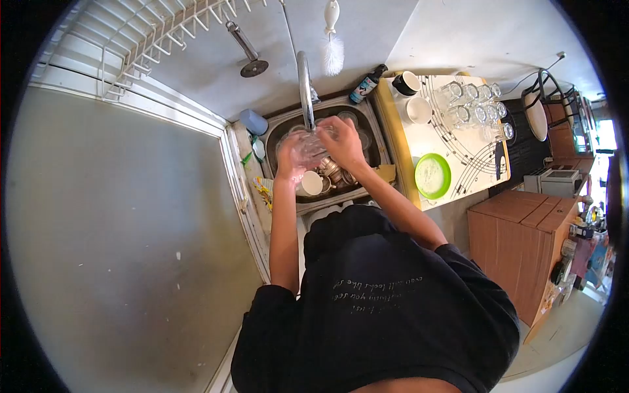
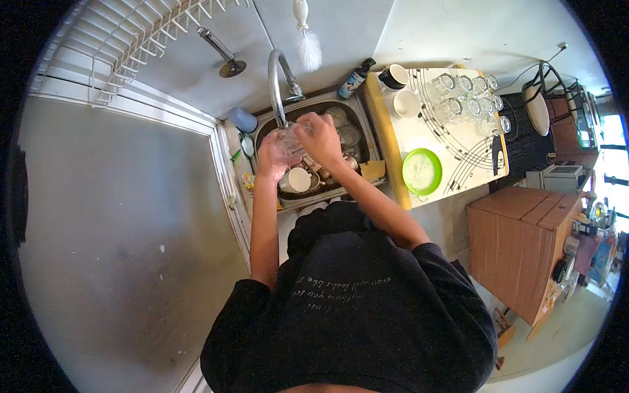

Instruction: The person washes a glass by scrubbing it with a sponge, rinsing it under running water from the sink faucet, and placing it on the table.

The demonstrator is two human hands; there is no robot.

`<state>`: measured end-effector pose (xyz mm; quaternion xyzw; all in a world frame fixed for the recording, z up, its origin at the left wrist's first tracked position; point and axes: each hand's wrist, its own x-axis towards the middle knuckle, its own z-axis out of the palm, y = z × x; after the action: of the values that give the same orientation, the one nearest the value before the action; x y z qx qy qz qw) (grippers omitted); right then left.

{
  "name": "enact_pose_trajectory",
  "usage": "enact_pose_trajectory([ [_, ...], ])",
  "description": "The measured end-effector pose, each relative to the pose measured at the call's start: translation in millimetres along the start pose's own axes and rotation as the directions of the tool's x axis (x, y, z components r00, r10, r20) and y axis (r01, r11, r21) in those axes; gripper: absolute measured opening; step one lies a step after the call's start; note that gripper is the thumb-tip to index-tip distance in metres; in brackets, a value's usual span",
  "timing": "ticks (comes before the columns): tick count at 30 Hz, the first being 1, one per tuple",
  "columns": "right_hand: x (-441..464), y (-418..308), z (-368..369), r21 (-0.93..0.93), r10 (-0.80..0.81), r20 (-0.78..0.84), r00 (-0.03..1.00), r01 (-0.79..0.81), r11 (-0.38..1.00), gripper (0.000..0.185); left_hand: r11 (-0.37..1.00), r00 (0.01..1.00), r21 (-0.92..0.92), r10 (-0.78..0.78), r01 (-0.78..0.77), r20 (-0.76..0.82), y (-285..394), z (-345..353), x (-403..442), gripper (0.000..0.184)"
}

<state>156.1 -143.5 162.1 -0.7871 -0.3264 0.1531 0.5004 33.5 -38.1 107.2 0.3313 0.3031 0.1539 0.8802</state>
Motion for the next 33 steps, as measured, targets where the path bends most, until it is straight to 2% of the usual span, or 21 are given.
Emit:
enact_pose_trajectory([
  [3, -2, -15, 10, -0.051, -0.083, 0.018, 0.996, 0.084, 0.995, 0.026, 0.916, 0.979, -0.365, -0.105, 0.164, 0.175, -20, -13, 8, 0.051],
  [6, -1, -23, 16, -0.484, -0.414, 0.139, 0.9, 0.426, 0.765, 0.025, 0.884, 0.996, -0.458, -0.079, 0.091, 0.045, -25, 9, -4, 0.051],
  [7, -2, -24, 17, -0.484, -0.414, 0.135, 0.9, 0.424, 0.765, 0.025, 0.873, 0.998, -0.487, -0.057, 0.033, -0.034, -23, 16, -7, 0.05],
  [9, 2, -26, 18, -0.437, -0.535, 0.265, 0.802, 0.594, 0.675, 0.024, 0.832, 0.999, -0.552, -0.043, 0.046, 0.018, -27, 11, -2, 0.048],
  [11, 6, -20, 20, -0.402, -0.521, 0.322, 0.79, 0.613, 0.681, 0.024, 0.785, 0.998, -0.618, -0.019, 0.053, 0.062, -41, -14, 8, 0.047],
  [13, 9, -11, 20, -0.247, -0.49, 0.185, 0.852, 0.523, 0.816, 0.022, 0.794, 0.884, -0.582, 0.134, 0.175, 0.449, -44, -46, 15, 0.041],
  [14, 11, -4, 22, -0.243, -0.496, 0.188, 0.848, 0.529, 0.813, 0.022, 0.795, 0.884, -0.583, 0.141, 0.167, 0.446, -44, -47, 14, 0.041],
  [16, 17, 20, 30, 0.168, -0.171, 0.055, 0.984, 0.159, 0.973, 0.019, 0.977, 0.985, -0.155, 0.128, -0.146, -0.119, -11, -11, -6, 0.037],
  [17, 20, 30, 33, 0.173, -0.176, 0.059, 0.983, 0.164, 0.971, 0.019, 0.976, 0.983, -0.154, 0.134, -0.153, -0.124, -2, -6, -4, 0.037],
  [18, 21, 40, 36, 0.521, 0.213, 0.243, 0.947, -0.312, 0.795, 0.022, 0.834, 0.895, 0.385, 0.444, -0.395, -0.044, 6, -3, 1, 0.037],
  [19, 23, 54, 40, 0.654, 0.445, 0.532, 0.72, -0.683, 0.324, 0.026, 0.38, 0.753, 0.773, 0.631, -0.509, 0.186, 15, 2, 3, 0.039],
  [20, 27, 88, 49, 0.543, 0.436, 0.702, 0.564, -0.819, 0.185, 0.03, 0.273, 0.731, 0.793, 0.617, -0.545, 0.29, 28, 18, -3, 0.046],
  [23, 15, 61, 39, 0.603, 0.512, 0.675, 0.531, -0.797, 0.032, 0.03, 0.069, 0.705, 0.816, 0.549, -0.574, 0.449, 37, 29, -1, 0.048],
  [24, 13, 56, 36, 0.632, 0.537, 0.631, 0.56, -0.773, 0.063, 0.029, 0.198, 0.729, 0.792, 0.561, -0.578, 0.392, 34, 27, 2, 0.047],
  [25, 13, 57, 35, 0.629, 0.536, 0.633, 0.558, -0.774, 0.063, 0.029, 0.197, 0.729, 0.793, 0.562, -0.576, 0.39, 28, 24, 4, 0.047],
  [26, 14, 55, 32, 0.663, 0.496, 0.447, 0.745, -0.648, 0.375, 0.029, 0.623, 0.86, 0.647, 0.499, -0.441, 0.105, 21, 19, 5, 0.043],
  [27, 15, 55, 31, 0.618, 0.376, 0.255, 0.891, -0.45, 0.645, 0.028, 0.91, 0.946, 0.336, 0.299, -0.243, -0.125, 12, 10, 9, 0.04],
  [28, 17, 43, 25, 0.363, 0.081, 0.029, 0.996, -0.086, 0.928, 0.027, 0.98, 0.982, 0.156, 0.144, -0.124, -0.125, 3, -1, 13, 0.043],
  [29, 17, 31, 20, 0.364, 0.087, 0.023, 0.996, -0.09, 0.927, 0.027, 0.98, 0.983, 0.16, 0.137, -0.117, -0.122, -7, -13, 15, 0.043],
  [31, 14, -5, 10, -0.043, -0.22, 0.065, 0.973, 0.223, 0.974, 0.025, 0.895, 0.966, -0.439, 0.035, 0.083, 0.255, -35, -44, 21, 0.053],
  [33, 12, -18, 22, -0.144, -0.213, 0.141, 0.967, 0.233, 0.962, 0.025, 0.877, 0.983, -0.476, 0.023, 0.068, 0.183, -53, -38, 19, 0.059],
])
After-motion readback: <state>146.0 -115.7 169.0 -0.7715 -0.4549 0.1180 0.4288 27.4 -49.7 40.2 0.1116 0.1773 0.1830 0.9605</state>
